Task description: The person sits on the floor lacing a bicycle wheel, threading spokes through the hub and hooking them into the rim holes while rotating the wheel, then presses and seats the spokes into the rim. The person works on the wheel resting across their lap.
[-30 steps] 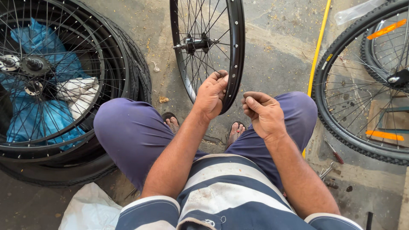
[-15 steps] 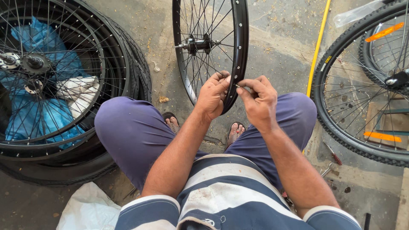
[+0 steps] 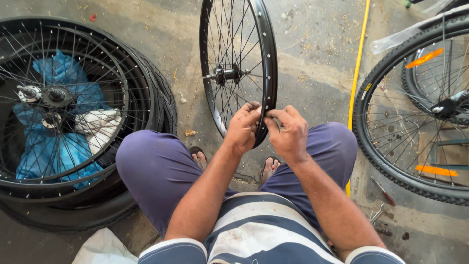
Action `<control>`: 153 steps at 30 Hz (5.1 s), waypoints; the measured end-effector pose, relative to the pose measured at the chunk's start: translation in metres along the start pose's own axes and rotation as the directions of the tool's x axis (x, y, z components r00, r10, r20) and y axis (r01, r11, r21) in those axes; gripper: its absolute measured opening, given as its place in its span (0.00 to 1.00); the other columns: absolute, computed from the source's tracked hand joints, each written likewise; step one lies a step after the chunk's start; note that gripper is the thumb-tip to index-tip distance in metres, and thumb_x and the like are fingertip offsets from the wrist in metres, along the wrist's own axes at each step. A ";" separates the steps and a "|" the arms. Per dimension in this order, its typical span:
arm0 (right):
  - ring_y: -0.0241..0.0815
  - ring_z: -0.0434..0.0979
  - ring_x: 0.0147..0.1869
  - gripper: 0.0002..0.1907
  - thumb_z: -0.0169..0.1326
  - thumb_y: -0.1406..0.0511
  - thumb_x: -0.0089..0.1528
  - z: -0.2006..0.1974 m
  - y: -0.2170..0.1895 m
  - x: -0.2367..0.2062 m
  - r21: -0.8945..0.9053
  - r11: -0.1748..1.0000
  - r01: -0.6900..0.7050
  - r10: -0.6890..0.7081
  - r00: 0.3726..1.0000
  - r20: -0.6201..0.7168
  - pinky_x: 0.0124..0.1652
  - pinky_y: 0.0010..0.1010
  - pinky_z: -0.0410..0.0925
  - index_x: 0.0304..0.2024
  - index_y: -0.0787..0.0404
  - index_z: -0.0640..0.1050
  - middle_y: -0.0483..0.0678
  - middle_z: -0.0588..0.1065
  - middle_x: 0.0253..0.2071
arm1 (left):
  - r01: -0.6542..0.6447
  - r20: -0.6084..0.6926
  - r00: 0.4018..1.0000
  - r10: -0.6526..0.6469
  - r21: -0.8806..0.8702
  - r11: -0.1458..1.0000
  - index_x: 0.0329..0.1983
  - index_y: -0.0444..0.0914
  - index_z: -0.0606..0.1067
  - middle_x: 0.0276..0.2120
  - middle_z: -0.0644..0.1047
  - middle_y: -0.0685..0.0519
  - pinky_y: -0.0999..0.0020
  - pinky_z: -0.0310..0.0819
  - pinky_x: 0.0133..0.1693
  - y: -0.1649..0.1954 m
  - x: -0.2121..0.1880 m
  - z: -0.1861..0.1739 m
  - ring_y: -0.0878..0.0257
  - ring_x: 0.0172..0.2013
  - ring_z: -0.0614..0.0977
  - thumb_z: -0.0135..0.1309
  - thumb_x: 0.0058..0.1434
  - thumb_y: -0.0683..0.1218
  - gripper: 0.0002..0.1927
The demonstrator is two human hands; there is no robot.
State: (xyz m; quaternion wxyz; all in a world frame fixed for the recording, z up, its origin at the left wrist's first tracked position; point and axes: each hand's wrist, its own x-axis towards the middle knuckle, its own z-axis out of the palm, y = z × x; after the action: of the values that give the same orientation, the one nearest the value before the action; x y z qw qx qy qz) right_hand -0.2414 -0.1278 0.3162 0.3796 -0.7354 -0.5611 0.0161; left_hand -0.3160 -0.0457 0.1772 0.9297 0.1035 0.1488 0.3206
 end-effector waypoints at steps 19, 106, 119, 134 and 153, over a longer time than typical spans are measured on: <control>0.46 0.73 0.29 0.09 0.63 0.72 0.58 -0.005 0.009 0.002 -0.118 0.967 0.225 -0.225 0.974 0.013 0.30 0.38 0.66 0.42 0.61 0.82 0.48 0.70 0.27 | -0.070 0.022 0.997 0.069 0.031 0.997 0.55 0.35 0.64 0.39 0.81 0.50 0.78 0.78 0.35 -0.006 0.011 -0.006 0.66 0.36 0.83 0.55 0.68 0.38 0.17; 0.58 0.74 0.69 0.07 0.61 0.69 0.68 0.048 -0.010 0.113 0.003 0.920 0.393 -0.391 0.916 -0.088 0.65 0.45 0.67 0.44 0.61 0.74 0.53 0.77 0.60 | -0.113 -0.007 0.994 0.113 -0.038 0.993 0.63 0.35 0.57 0.43 0.81 0.46 0.73 0.80 0.39 0.012 0.018 -0.003 0.64 0.40 0.85 0.59 0.64 0.41 0.29; 0.57 0.75 0.70 0.07 0.60 0.69 0.69 0.054 -0.008 0.111 -0.019 0.923 0.385 -0.385 0.919 -0.090 0.65 0.44 0.69 0.44 0.62 0.74 0.53 0.77 0.61 | -0.180 -0.234 0.702 0.672 0.856 0.485 0.54 0.33 0.69 0.39 0.75 0.51 0.65 0.73 0.40 0.007 0.018 -0.026 0.60 0.35 0.77 0.59 0.65 0.48 0.20; 0.57 0.73 0.71 0.08 0.60 0.66 0.70 0.044 0.001 0.103 0.015 0.922 0.388 -0.385 0.919 -0.082 0.66 0.45 0.68 0.45 0.61 0.74 0.54 0.77 0.62 | 0.022 -0.149 0.745 0.650 0.980 0.199 0.38 0.34 0.75 0.29 0.80 0.47 0.59 0.77 0.40 0.008 0.008 -0.017 0.53 0.31 0.83 0.53 0.58 0.47 0.11; 0.57 0.74 0.71 0.09 0.61 0.68 0.70 0.025 0.027 0.110 0.050 0.939 0.340 -0.334 0.937 -0.107 0.66 0.44 0.68 0.45 0.62 0.73 0.53 0.76 0.62 | -0.081 0.029 0.997 0.077 0.471 0.878 0.50 0.35 0.70 0.34 0.75 0.57 0.78 0.72 0.34 -0.032 0.006 -0.032 0.74 0.32 0.75 0.50 0.73 0.43 0.07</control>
State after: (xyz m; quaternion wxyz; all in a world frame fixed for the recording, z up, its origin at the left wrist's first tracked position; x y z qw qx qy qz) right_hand -0.1897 -0.0247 0.3267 0.4279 -0.6152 -0.6588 -0.0659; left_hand -0.3046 -0.0634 0.1374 0.8635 0.3340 0.2136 0.3119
